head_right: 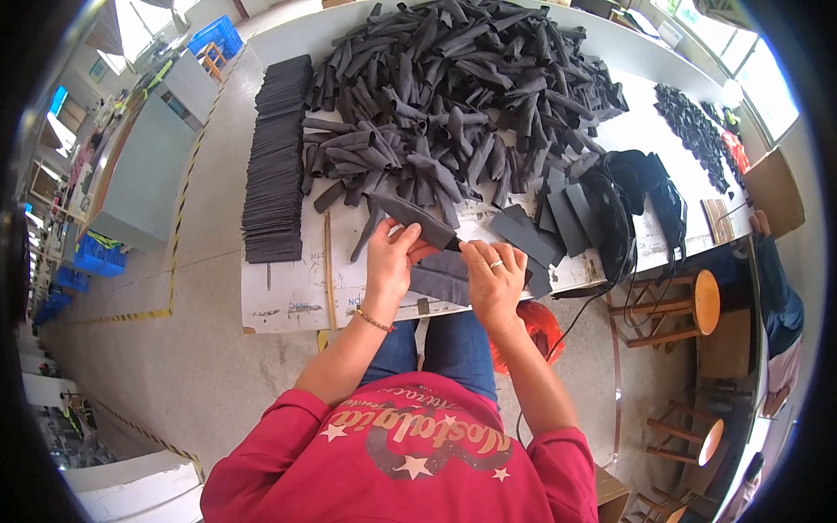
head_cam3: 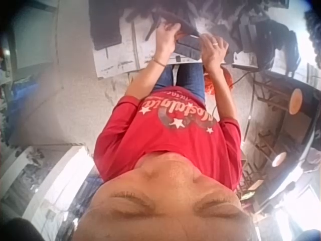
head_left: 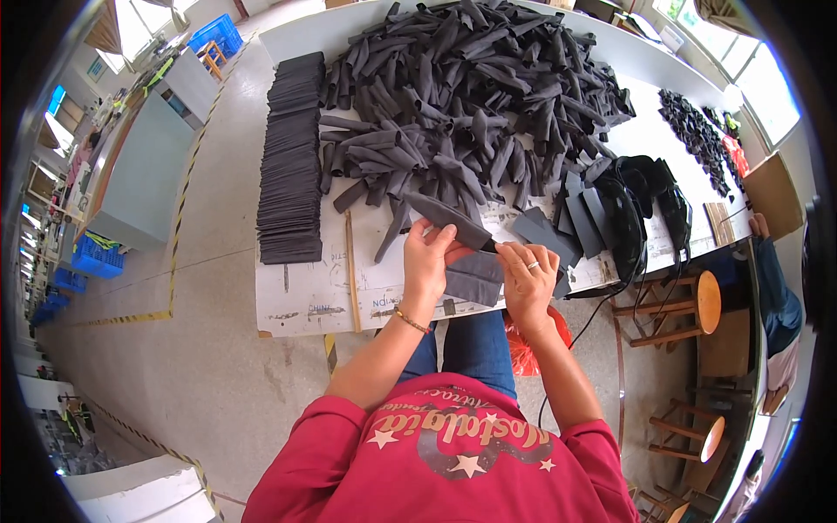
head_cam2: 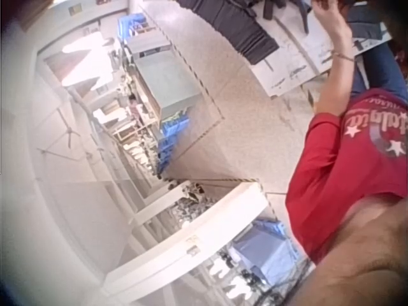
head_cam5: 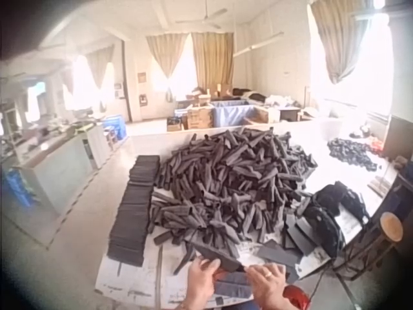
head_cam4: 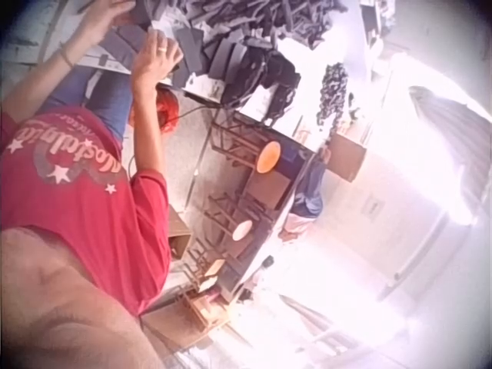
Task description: Inspecting and sorting black foam or rubber components at a manufacturing workstation.
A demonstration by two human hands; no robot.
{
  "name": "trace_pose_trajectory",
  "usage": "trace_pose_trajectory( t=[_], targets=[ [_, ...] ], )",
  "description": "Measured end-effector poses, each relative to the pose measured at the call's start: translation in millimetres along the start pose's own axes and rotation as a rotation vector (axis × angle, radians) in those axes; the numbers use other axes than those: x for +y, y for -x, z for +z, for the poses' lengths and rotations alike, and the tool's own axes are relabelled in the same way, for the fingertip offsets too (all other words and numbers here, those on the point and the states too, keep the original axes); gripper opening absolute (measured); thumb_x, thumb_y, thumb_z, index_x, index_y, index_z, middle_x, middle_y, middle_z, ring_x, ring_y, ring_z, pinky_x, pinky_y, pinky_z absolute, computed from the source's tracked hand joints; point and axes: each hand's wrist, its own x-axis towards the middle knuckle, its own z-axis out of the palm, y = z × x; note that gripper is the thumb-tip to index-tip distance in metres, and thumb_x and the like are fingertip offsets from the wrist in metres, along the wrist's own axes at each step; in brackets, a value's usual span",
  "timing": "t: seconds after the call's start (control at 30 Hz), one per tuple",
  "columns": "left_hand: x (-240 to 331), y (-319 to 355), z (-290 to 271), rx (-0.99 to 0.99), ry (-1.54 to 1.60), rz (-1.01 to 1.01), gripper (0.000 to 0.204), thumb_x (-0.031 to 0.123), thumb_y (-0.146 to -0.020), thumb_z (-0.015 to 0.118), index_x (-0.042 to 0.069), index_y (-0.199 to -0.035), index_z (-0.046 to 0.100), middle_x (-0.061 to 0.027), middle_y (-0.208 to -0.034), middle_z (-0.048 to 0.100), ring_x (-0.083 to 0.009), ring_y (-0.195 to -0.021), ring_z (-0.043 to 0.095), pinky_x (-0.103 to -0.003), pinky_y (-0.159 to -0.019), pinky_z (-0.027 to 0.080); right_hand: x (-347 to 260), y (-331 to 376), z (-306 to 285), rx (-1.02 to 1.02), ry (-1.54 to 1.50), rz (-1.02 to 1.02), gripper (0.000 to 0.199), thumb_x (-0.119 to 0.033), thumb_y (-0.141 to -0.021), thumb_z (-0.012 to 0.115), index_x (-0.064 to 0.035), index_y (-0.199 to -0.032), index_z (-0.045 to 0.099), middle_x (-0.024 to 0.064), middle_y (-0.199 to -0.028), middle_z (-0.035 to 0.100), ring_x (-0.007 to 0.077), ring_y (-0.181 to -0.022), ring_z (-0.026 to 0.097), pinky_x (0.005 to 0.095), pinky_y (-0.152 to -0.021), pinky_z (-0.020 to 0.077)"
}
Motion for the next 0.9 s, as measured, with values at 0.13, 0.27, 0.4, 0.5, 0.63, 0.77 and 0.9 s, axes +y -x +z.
trace_pose_trajectory(
  t=[0.13, 0.27, 0.4, 0.5, 0.63, 0.77, 0.9],
  targets=[
    [5, 20, 14, 0.021, -0.131, 0.127, 0.037, 0.004, -0.09, 0.062, -0.004, -0.121, 0.043, -0.0175, -0.105, 0.063, -0.0257, -0.093, 0.067, -0.037, -0.077, 0.059, -8, -3, 4, -0.02, -0.016, 0.036, 0.041, -0.006, -0.072, 0.075, -0.0078, -0.111, 0.064, 0.005, -0.101, 0.066, 0.0249, -0.088, 0.059, 0.0367, -0.08, 0.0418],
    [2, 15, 11, -0.166, -0.013, 0.204, 0.034, 0.011, -0.093, 0.061, -0.002, -0.122, 0.047, -0.0163, -0.106, 0.065, -0.0256, -0.105, 0.063, -0.037, -0.092, 0.051, -24, -2, 13, -0.049, -0.254, 0.099, 0.048, -0.007, -0.073, 0.076, -0.0025, -0.117, 0.055, 0.015, -0.106, 0.062, 0.0351, -0.089, 0.057, 0.0431, -0.08, 0.0447],
    [-6, 16, 9, -0.327, 0.134, 0.033, 0.024, 0.021, -0.099, 0.053, 0.0, -0.107, 0.061, -0.0175, -0.099, 0.068, -0.0317, -0.111, 0.061, -0.043, -0.099, 0.046, -37, 3, 25, -0.1, -0.366, 0.129, 0.042, -0.004, -0.074, 0.074, -0.0021, -0.109, 0.052, 0.0168, -0.101, 0.061, 0.0376, -0.091, 0.056, 0.0452, -0.079, 0.0452],
    [0, 12, 6, -0.304, 0.107, 0.043, 0.024, 0.02, -0.098, 0.054, 0.0, -0.109, 0.06, -0.0191, -0.104, 0.068, -0.0306, -0.111, 0.061, -0.043, -0.099, 0.046, -39, -9, 24, -0.126, -0.348, 0.09, 0.039, -0.004, -0.073, 0.074, -0.0022, -0.105, 0.052, 0.0166, -0.1, 0.059, 0.0379, -0.09, 0.056, 0.0448, -0.077, 0.0458],
    [19, 7, -2, -0.179, 0.084, 0.121, 0.025, 0.021, -0.097, 0.056, -0.002, -0.107, 0.062, -0.0186, -0.11, 0.067, -0.0259, -0.102, 0.065, -0.036, -0.092, 0.049, -33, -5, 10, -0.216, -0.221, 0.081, 0.038, -0.003, -0.072, 0.074, -0.0026, -0.103, 0.052, 0.0159, -0.1, 0.057, 0.0371, -0.089, 0.056, 0.0438, -0.075, 0.0467],
    [20, 12, 3, -0.145, 0.134, 0.096, 0.027, 0.022, -0.096, 0.058, -0.002, -0.108, 0.062, -0.0183, -0.109, 0.067, -0.0258, -0.103, 0.065, -0.037, -0.095, 0.048, -33, -5, 10, -0.195, -0.361, 0.059, 0.039, -0.001, -0.071, 0.075, -0.0027, -0.101, 0.051, 0.0155, -0.101, 0.056, 0.0359, -0.088, 0.057, 0.043, -0.075, 0.0478],
    [10, 15, 1, -0.164, 0.19, 0.041, 0.027, 0.022, -0.096, 0.058, -0.002, -0.109, 0.061, -0.0184, -0.107, 0.067, -0.0261, -0.103, 0.064, -0.038, -0.096, 0.048, -38, -11, 18, -0.187, -0.394, 0.033, 0.038, -0.001, -0.071, 0.075, -0.0023, -0.101, 0.051, 0.0163, -0.101, 0.057, 0.0377, -0.088, 0.057, 0.0436, -0.076, 0.0482]
  ],
)
